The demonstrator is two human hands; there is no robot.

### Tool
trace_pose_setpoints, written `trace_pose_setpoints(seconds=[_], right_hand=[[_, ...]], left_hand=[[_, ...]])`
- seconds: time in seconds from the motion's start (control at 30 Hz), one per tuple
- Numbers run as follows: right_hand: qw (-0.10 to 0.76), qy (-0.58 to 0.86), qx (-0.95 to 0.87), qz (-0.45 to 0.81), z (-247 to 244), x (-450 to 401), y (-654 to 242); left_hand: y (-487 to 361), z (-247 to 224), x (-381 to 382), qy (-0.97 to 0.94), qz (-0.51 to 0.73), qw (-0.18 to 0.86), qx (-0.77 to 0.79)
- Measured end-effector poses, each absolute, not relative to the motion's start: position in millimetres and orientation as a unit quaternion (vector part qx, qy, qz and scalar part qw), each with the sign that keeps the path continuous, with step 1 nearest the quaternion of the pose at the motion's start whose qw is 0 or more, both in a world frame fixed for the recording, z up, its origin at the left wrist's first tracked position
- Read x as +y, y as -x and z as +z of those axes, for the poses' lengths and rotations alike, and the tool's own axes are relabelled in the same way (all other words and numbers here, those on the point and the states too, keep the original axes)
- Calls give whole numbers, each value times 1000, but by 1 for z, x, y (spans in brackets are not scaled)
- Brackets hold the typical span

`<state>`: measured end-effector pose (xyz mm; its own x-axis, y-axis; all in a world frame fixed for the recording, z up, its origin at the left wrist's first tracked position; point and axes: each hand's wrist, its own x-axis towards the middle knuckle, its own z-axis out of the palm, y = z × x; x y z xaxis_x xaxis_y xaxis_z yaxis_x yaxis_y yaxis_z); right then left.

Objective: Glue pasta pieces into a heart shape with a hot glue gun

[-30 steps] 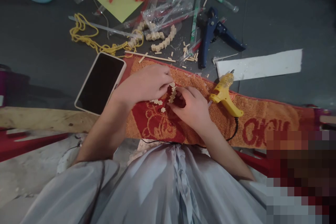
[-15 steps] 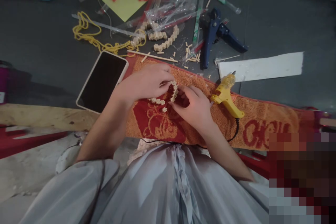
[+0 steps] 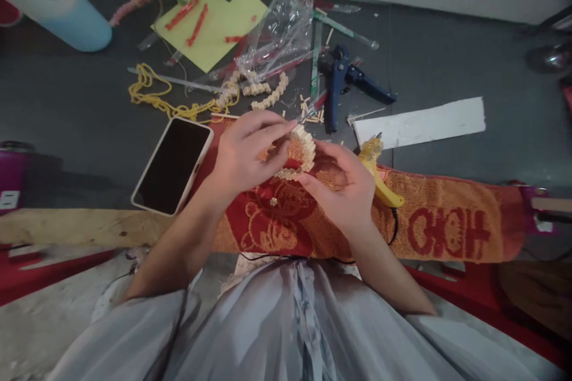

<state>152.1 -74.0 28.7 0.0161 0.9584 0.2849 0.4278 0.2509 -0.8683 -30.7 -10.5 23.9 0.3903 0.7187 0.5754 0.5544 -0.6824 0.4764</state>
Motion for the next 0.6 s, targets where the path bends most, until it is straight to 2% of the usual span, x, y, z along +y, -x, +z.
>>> trace_pose_setpoints(seconds=[0.2,0.43,0.6], right_hand=[[508,518,-658,202,48,-68,-148],[536,476,-689,103,58,-69,-144],[538,463,-700,82,61,-69,-146]], left_hand=[[25,26,-18,-802,515,20,301],[27,33,-24,-796,527,-50,293],[28,33,-22,-802,524,-73,278]])
